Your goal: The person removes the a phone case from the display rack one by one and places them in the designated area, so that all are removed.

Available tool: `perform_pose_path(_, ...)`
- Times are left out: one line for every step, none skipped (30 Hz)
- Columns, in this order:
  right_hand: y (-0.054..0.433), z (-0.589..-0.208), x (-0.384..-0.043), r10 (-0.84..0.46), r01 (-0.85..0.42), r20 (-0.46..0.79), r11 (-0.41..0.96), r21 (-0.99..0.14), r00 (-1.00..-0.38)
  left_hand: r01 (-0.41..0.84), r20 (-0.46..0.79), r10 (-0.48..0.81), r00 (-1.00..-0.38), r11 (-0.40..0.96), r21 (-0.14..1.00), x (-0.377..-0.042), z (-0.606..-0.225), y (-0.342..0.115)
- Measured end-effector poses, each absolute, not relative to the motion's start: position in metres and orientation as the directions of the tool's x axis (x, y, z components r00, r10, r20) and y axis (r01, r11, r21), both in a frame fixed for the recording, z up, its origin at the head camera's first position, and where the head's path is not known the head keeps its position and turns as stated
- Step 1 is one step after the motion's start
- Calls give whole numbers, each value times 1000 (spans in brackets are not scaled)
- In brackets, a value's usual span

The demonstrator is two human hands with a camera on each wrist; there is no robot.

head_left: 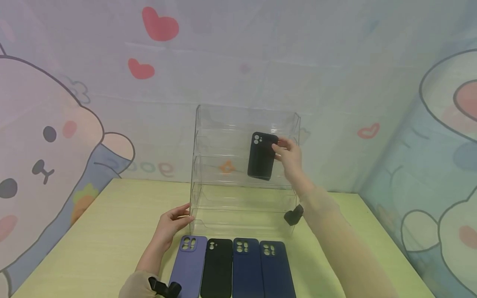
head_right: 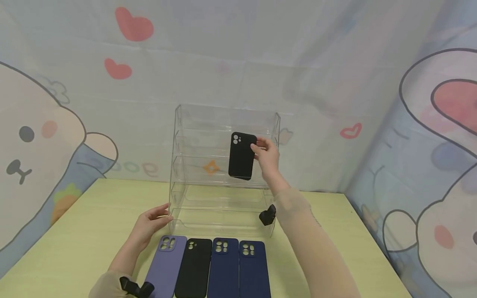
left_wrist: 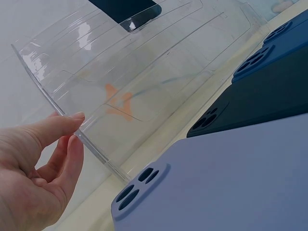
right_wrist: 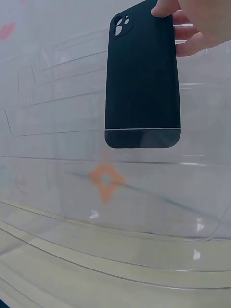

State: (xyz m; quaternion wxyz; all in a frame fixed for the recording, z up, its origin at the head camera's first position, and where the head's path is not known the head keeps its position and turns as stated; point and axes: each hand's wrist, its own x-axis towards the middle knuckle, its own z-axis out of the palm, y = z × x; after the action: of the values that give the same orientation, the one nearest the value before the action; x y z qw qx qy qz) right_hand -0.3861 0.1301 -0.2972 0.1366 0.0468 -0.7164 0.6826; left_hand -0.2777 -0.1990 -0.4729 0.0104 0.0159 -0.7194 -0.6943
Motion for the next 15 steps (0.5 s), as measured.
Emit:
perform_pose_path(131,-297,-386,125,-262,268,61,-963,-955,-9,-7,-39,-999,35,999,-278,-473,-199)
perform_pose_path(132,-296,-386,129,-272,277,58,-961,-952,-10,-9,-42,-999,33,999,-278,-473,-199)
perform_pose_path(133,-295,-386,132,-283,287,52,-958,-949,-11,-9,-45,-999,31,999,-279,-473,-198)
perform_pose_path(134,-293,-386,134,-296,299,45,-954,-945,-11,-10,-46,-999,31,999,-279,-473,-198)
perform_pose_path(135,-292,-385,137,-306,308,36,-951,-941,-12,-11,-48,-999,30,999,-279,-473,-198)
perform_pose_path(136,-290,-385,138,-312,313,29,-950,-940,-13,-11,-49,-999,30,999,-279,-473,-198)
perform_pose_path(137,-288,-384,137,-316,316,24,-949,-939,-13,-12,-50,-999,30,999,-280,-473,-198)
perform_pose_path(139,-286,-383,134,-318,317,15,-948,-939,-15,-13,-51,-999,30,999,-280,-473,-198)
perform_pose_path(140,-285,-382,134,-317,316,12,-948,-939,-15,-14,-50,-999,31,999,-280,-473,-198)
perform_pose_path(142,-283,-381,131,-314,312,8,-949,-941,-16,-14,-50,-999,32,999,-281,-473,-197)
perform_pose_path(143,-282,-380,126,-308,306,4,-951,-944,-17,-15,-51,-999,32,999,-281,-473,-197)
perform_pose_path(145,-280,-378,119,-302,300,-3,-953,-947,-17,-16,-52,-999,32,999,-281,-474,-197)
perform_pose_path(147,-279,-377,111,-297,294,-5,-955,-949,-18,-16,-53,-998,33,999,-282,-474,-197)
perform_pose_path(148,-278,-375,103,-292,290,-6,-956,-951,-18,-17,-54,-998,33,999,-282,-474,-197)
perform_pose_path(150,-278,-373,95,-286,284,-4,-958,-954,-19,-17,-54,-998,33,999,-282,-474,-196)
